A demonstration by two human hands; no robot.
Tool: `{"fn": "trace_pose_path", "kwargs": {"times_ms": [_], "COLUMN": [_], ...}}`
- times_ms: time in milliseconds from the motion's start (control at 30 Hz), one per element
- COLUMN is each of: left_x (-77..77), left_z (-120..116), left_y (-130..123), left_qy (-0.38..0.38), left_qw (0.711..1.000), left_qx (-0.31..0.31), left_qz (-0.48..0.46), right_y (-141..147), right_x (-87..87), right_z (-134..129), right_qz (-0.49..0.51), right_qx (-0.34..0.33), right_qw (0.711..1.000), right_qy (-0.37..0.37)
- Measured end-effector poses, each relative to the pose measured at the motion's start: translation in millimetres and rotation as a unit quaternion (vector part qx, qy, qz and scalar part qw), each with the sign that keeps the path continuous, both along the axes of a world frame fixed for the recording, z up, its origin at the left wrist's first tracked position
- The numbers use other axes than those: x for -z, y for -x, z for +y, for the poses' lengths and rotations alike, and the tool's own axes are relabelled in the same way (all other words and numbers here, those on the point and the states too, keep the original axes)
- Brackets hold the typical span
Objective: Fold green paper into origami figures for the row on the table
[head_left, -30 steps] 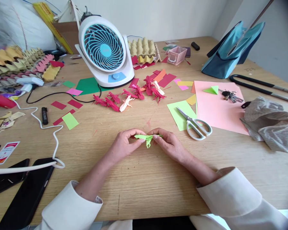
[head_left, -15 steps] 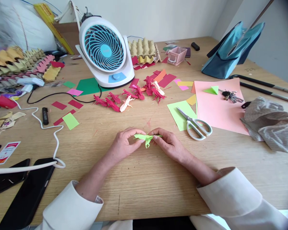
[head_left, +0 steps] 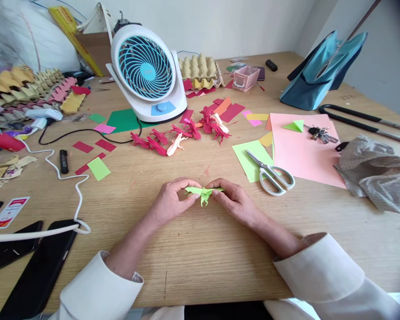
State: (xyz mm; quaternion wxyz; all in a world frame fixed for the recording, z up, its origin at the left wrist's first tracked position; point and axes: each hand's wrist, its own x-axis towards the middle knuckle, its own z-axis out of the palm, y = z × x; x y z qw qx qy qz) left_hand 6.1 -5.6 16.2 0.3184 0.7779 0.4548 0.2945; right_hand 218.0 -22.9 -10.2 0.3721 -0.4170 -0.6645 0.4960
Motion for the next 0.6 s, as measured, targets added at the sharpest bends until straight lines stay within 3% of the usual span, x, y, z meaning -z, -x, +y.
{"fn": "trace_pose_path", "kwargs": {"times_ms": [233,467,600], "left_x": [1.5,2.5,4.5], "left_z": [-0.8,-1.5,-0.9], "left_y": [0.3,-1.3,-0.8], "left_qy": [-0.054,-0.039,-0.094], "left_qw": [0.998,0.999,0.996], "left_qx": [0.011,-0.01,-0.001], "left_qz": [0.02,-0.004,-0.001], "right_y": [0.3,2.4,5.4], "right_x": [-1.1,-1.9,-3.0], "right_z": [-0.9,-3.3,-5.5], "right_qz": [-0.027,-0.005,0.0], "right_qx": [0.003,0.016,0.021], "right_qw": [0.999,0.999,1.0], "right_qy": [-0.021,-0.028,-0.019]}}
